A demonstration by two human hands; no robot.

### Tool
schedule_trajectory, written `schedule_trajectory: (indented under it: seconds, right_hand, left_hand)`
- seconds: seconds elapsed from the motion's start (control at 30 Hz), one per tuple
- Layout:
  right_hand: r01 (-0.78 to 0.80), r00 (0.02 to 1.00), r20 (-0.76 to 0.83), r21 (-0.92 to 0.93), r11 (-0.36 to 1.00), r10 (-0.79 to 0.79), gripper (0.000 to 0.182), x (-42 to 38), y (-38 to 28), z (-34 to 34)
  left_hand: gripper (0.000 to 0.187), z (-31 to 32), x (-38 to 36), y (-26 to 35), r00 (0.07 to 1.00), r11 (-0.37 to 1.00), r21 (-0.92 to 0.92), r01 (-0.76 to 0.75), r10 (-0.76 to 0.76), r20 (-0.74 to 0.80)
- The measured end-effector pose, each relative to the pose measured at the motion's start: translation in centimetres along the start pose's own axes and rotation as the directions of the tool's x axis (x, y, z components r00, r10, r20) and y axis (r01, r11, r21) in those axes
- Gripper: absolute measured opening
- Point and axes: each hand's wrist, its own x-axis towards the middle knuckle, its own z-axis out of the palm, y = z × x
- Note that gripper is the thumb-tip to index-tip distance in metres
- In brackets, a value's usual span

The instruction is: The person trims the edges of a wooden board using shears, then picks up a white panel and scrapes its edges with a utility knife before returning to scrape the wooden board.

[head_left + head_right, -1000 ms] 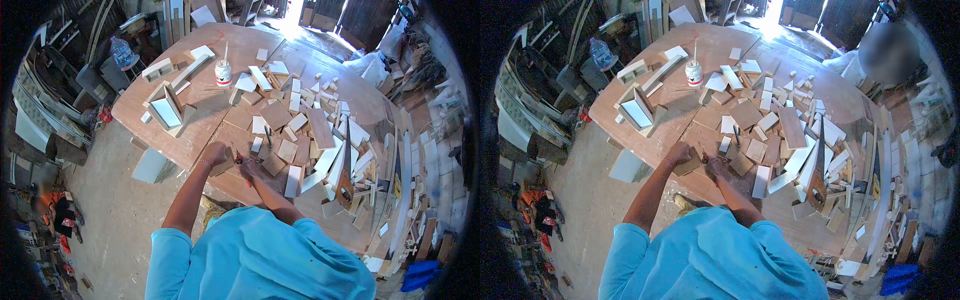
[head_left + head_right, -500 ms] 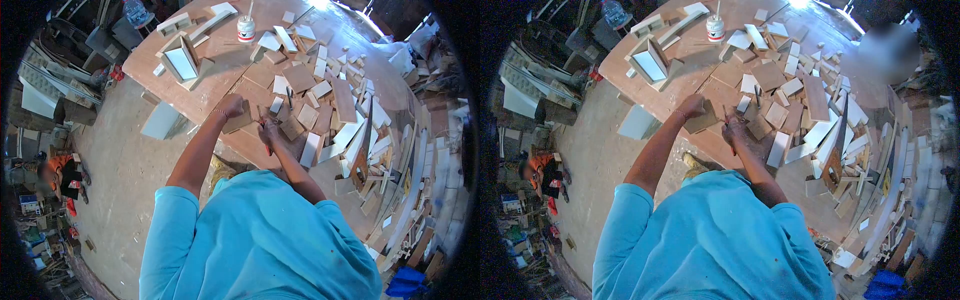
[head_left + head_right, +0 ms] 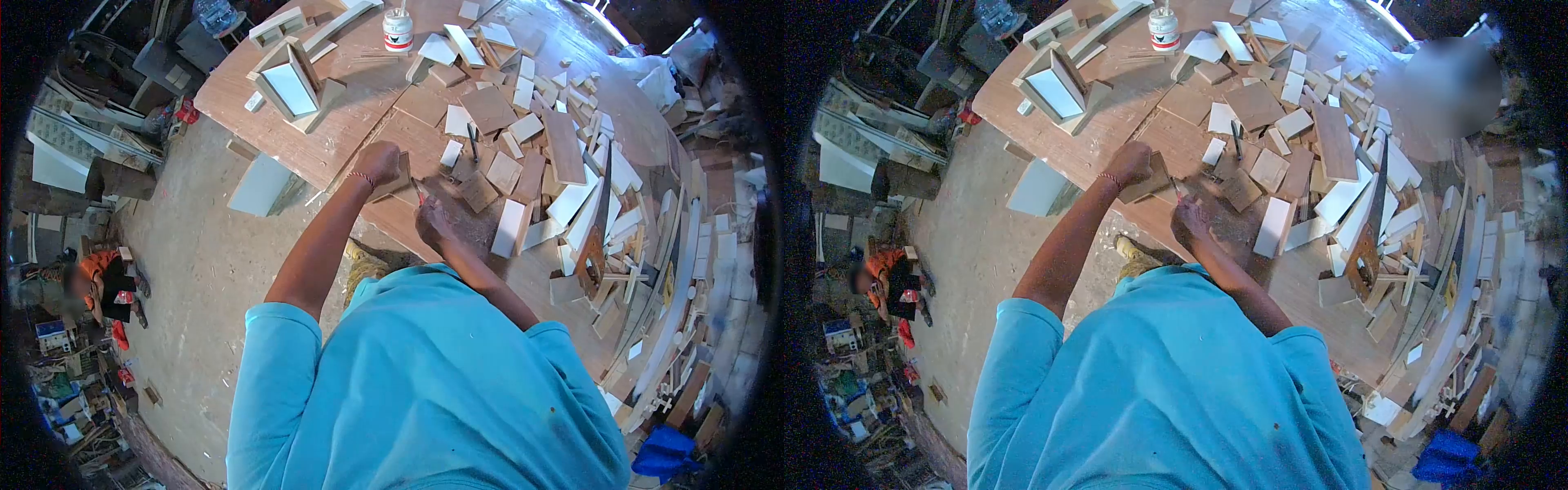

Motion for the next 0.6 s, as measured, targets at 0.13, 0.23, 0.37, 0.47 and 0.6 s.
schedule_trajectory:
  seconds: [0.13, 0.23, 0.37, 0.47, 0.6]
  right_hand:
    - [-0.340, 0.936, 0.204, 0.317, 0.885, 0.287, 0.031, -0.7, -2.4, -5.8]
    - [-0.310, 0.945, 0.180, 0.230, 0.923, 0.273, 0.028, 1.0, -1.3, -2.2]
    - [-0.503, 0.858, 0.321, 0.367, 0.783, 0.401, 0.027, 0.8, -3.1, -7.7]
    - [-0.723, 0.668, 0.545, 0.318, 0.613, 0.506, 0.026, 0.2, -8.3, -19.2]
    - [-0.593, 0.799, 0.376, 0.370, 0.715, 0.468, 0.028, 2.1, -3.1, -8.2]
  left_hand:
    - [0.011, 0.4, 0.1, -0.1, 0.998, 0.999, -0.002, -0.047, 0.047, -0.036]
    - [0.012, 0.2, 0.1, -0.1, 0.999, 0.999, -0.006, -0.053, 0.053, -0.008]
    - [0.012, 0.3, 0.1, -0.2, 0.999, 0.999, 0.008, -0.045, 0.045, 0.017]
    - [0.011, -0.5, 0.0, 0.1, 0.998, 0.999, 0.004, -0.048, 0.048, 0.037]
    - [0.011, 0.2, 0.1, -0.2, 0.999, 0.999, -0.028, -0.025, 0.026, 0.044]
